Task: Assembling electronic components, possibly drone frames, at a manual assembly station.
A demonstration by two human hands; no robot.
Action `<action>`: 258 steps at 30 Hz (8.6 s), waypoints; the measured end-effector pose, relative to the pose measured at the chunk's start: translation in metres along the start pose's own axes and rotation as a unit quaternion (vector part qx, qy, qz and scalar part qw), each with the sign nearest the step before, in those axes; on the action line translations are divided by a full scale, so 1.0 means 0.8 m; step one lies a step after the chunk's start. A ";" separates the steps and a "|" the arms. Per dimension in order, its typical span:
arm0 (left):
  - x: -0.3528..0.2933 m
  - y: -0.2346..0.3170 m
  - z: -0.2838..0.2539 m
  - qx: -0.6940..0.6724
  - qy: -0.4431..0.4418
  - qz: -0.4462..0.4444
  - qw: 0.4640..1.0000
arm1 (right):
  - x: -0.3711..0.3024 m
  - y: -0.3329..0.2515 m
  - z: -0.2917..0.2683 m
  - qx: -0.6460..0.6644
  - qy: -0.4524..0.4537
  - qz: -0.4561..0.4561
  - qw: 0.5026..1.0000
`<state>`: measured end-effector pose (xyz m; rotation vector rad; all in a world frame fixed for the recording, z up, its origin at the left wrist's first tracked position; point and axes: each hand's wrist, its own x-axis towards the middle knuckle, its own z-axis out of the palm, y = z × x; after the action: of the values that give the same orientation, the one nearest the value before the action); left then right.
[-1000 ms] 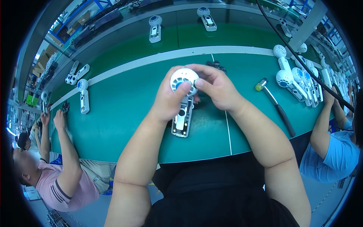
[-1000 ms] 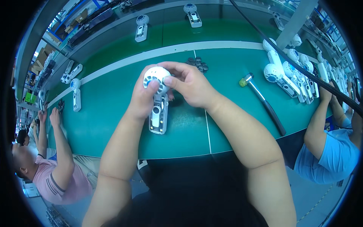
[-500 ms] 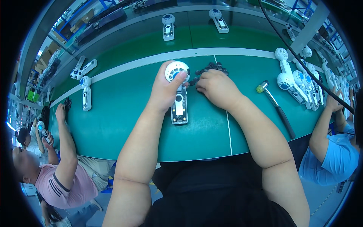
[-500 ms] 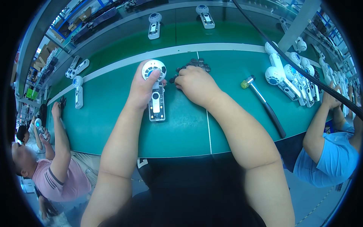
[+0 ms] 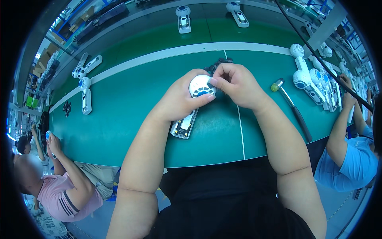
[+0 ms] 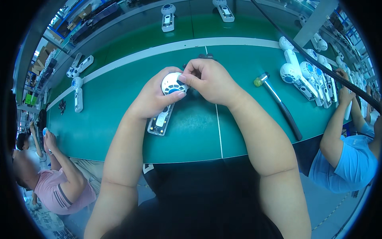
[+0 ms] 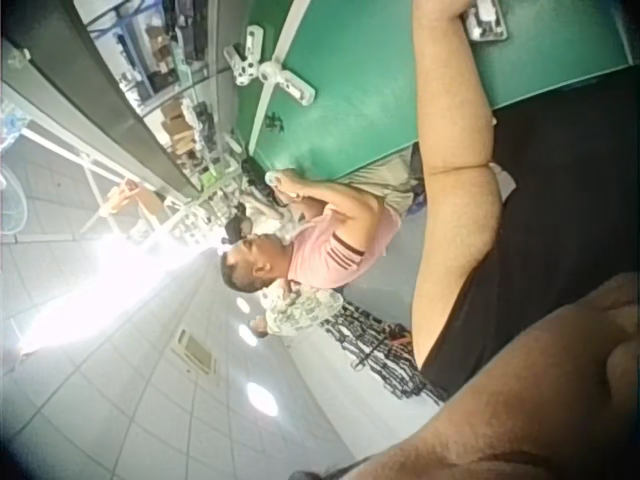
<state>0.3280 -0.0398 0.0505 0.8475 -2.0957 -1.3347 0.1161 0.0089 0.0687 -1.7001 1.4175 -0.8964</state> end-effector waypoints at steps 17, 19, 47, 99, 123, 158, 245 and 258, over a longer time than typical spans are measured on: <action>-0.023 0.022 0.008 0.088 0.047 0.071 0.992 | 0.000 0.029 0.015 0.245 -0.113 -0.085 0.959; -0.013 0.001 0.005 0.023 0.043 0.065 0.997 | 0.009 0.033 0.023 0.259 -0.073 -0.099 0.958; -0.020 -0.029 -0.003 -0.248 0.111 0.162 0.949 | -0.020 0.038 0.040 -0.366 0.012 -0.113 0.924; 0.005 -0.048 -0.007 -0.482 0.115 -0.043 0.868 | -0.003 0.014 0.038 -0.038 0.175 -0.227 0.957; -0.004 -0.030 0.021 -0.353 0.128 0.058 0.925 | -0.002 0.031 0.061 0.326 0.047 -0.027 0.944; -0.001 -0.040 -0.008 -0.416 0.111 0.007 0.902 | 0.013 0.034 0.032 -0.373 0.099 -0.167 0.907; -0.004 -0.022 0.008 -0.318 0.144 -0.020 0.937 | -0.009 0.002 0.000 -0.145 0.208 -0.194 0.948; -0.009 -0.002 0.014 -0.017 0.154 0.004 0.988 | -0.014 -0.014 0.017 -0.205 0.245 -0.400 0.859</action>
<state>0.3256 -0.0284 0.0441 0.9631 -1.8293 -1.1499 0.1315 0.0228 0.0715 -2.6077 1.2408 -1.6610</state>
